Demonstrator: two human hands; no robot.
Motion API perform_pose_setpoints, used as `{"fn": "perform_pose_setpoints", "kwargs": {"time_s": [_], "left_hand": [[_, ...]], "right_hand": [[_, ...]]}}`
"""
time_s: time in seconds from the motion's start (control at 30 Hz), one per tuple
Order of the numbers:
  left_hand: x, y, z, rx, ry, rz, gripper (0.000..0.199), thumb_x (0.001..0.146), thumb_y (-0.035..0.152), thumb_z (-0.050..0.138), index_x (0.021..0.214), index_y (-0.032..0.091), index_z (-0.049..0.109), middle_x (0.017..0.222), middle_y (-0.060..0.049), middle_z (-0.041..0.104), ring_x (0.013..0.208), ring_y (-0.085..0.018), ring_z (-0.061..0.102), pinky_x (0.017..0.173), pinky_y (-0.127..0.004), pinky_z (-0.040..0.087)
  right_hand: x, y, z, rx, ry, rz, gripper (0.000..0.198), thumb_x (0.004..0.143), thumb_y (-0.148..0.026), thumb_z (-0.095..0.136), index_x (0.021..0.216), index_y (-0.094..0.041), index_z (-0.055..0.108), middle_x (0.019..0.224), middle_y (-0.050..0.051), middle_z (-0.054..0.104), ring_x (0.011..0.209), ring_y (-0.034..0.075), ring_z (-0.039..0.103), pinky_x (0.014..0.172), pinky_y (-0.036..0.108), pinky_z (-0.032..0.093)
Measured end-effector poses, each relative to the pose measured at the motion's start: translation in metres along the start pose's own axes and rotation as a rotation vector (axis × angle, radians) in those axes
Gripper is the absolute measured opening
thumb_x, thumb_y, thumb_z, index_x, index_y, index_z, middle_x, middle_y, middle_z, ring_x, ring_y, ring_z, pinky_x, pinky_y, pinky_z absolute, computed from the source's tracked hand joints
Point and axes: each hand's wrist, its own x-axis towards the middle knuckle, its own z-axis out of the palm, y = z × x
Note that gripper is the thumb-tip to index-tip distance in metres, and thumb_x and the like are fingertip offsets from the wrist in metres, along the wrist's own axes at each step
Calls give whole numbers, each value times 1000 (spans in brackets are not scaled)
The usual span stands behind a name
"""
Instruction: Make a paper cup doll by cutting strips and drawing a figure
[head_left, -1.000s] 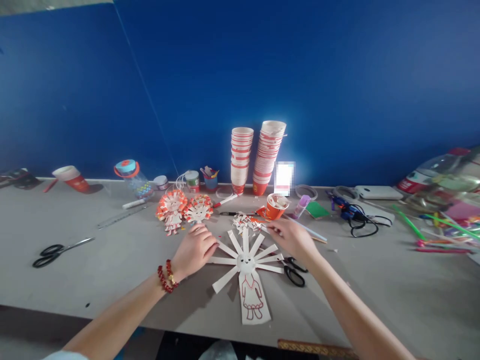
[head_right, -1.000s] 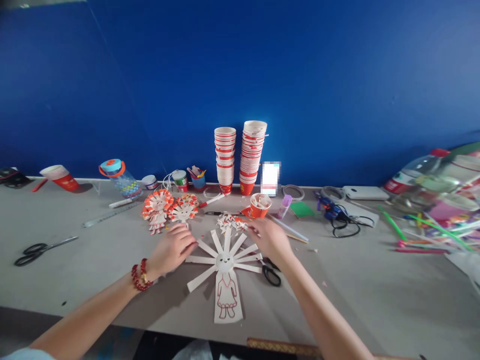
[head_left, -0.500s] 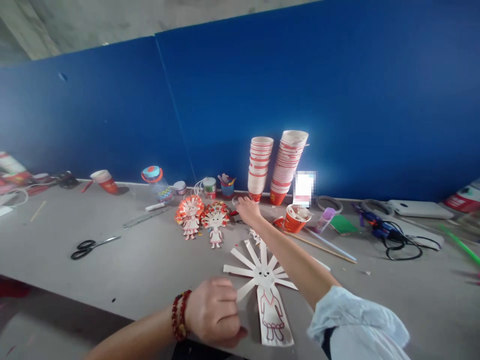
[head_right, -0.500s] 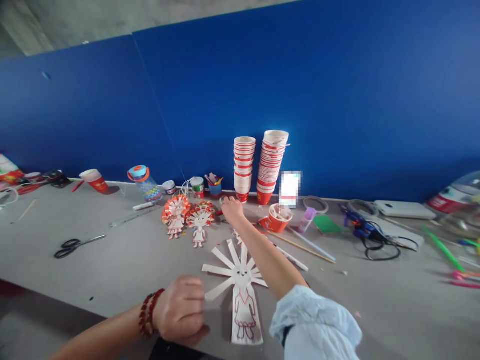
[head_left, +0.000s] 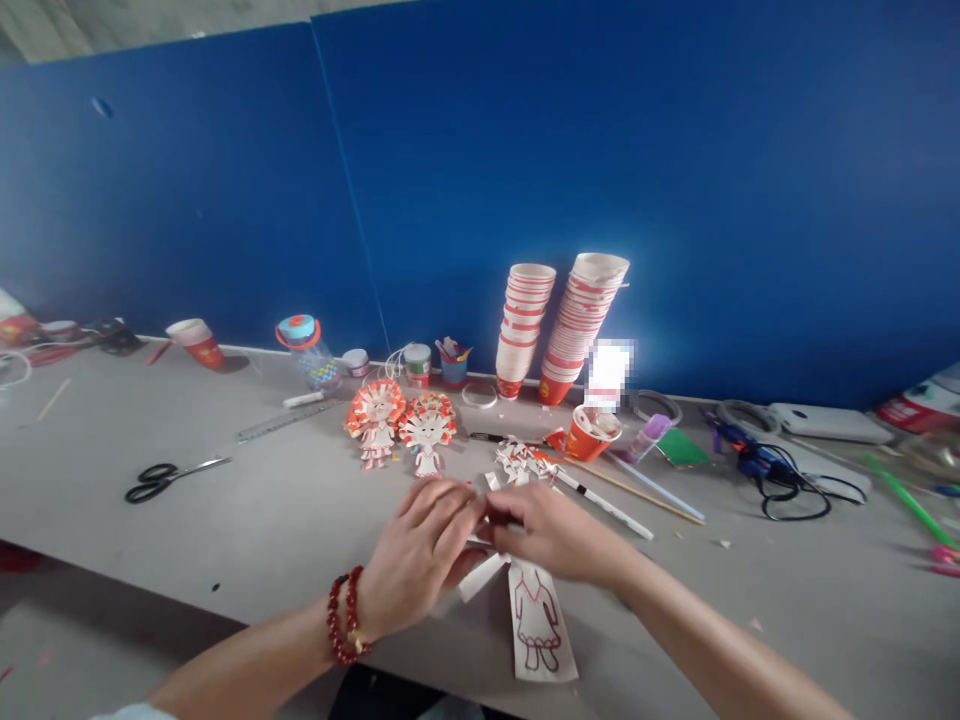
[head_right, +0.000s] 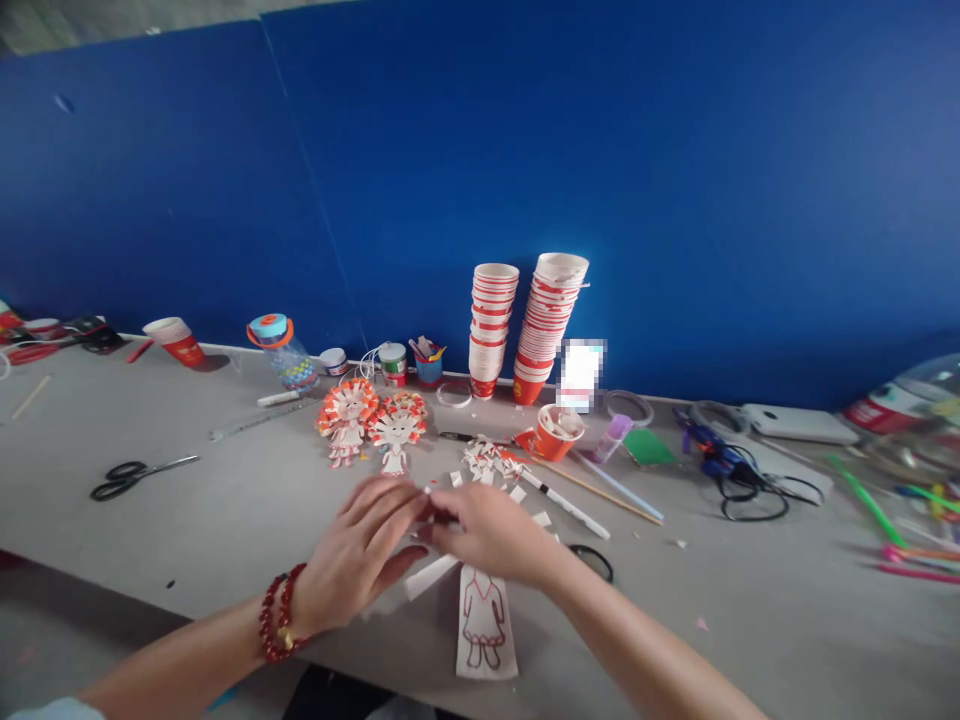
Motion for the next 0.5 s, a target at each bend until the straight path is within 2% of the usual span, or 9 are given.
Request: {"fn": "perform_pose_setpoints", "kwargs": {"time_s": [0.07, 0.1, 0.2, 0.23, 0.3, 0.37, 0.43, 0.5], "left_hand": [[1, 6, 1, -81, -80, 10, 13, 98, 21, 48, 106, 15, 56, 82, -6, 67, 79, -20, 61, 81, -38, 49], [1, 9, 2, -113, -95, 22, 11, 98, 21, 46, 97, 16, 56, 75, -4, 64, 70, -18, 58, 73, -35, 47], [-1, 20, 2, -196, -100, 33, 17, 99, 25, 44, 86, 17, 50, 70, -2, 61, 62, -16, 52, 61, -31, 39], [-1, 25, 3, -225, -104, 38, 18, 100, 26, 43, 85, 18, 49, 70, -2, 61, 61, -16, 52, 60, -30, 37], [1, 34, 3, -281, -118, 78, 21, 101, 29, 39, 84, 19, 47, 69, -1, 60, 60, -16, 51, 57, -30, 34], [4, 43, 6, -339, -144, 144, 24, 103, 31, 35, 85, 19, 46, 70, -1, 60, 60, -15, 53, 57, -30, 34], [5, 50, 9, -357, -203, 141, 29, 104, 37, 32, 87, 19, 47, 73, -1, 63, 62, -15, 56, 58, -30, 36], [3, 56, 11, -340, -288, 117, 36, 104, 43, 28, 87, 19, 48, 72, -1, 63, 59, -15, 57, 54, -30, 35]], "right_hand": [[-34, -6, 13, 228, 51, 99, 8, 86, -20, 60, 84, -21, 67, 72, -2, 67, 67, 14, 60, 60, 22, 42], [-49, -6, 19, 373, 72, 146, 7, 84, -21, 62, 88, -21, 68, 74, -1, 67, 65, 14, 60, 59, 21, 43], [-79, -3, 35, 867, 104, 189, 26, 87, -39, 62, 104, -20, 62, 81, 3, 67, 57, 12, 57, 51, 22, 46], [-86, -2, 41, 938, 161, 161, 30, 85, -42, 65, 105, -20, 61, 80, 3, 67, 56, 12, 56, 50, 22, 46], [-93, -4, 55, 902, 276, 126, 26, 83, -40, 69, 98, -19, 63, 78, 4, 65, 60, 12, 56, 52, 22, 46], [-98, -8, 69, 861, 415, 93, 23, 84, -41, 68, 81, -19, 59, 67, 1, 60, 55, 11, 51, 49, 20, 42], [-102, -12, 78, 810, 537, 91, 30, 87, -43, 64, 71, -20, 55, 59, -1, 54, 49, 10, 47, 46, 21, 39], [-107, -17, 82, 709, 587, 44, 32, 88, -46, 62, 68, -21, 56, 56, -1, 54, 50, 12, 50, 47, 22, 40]]}}
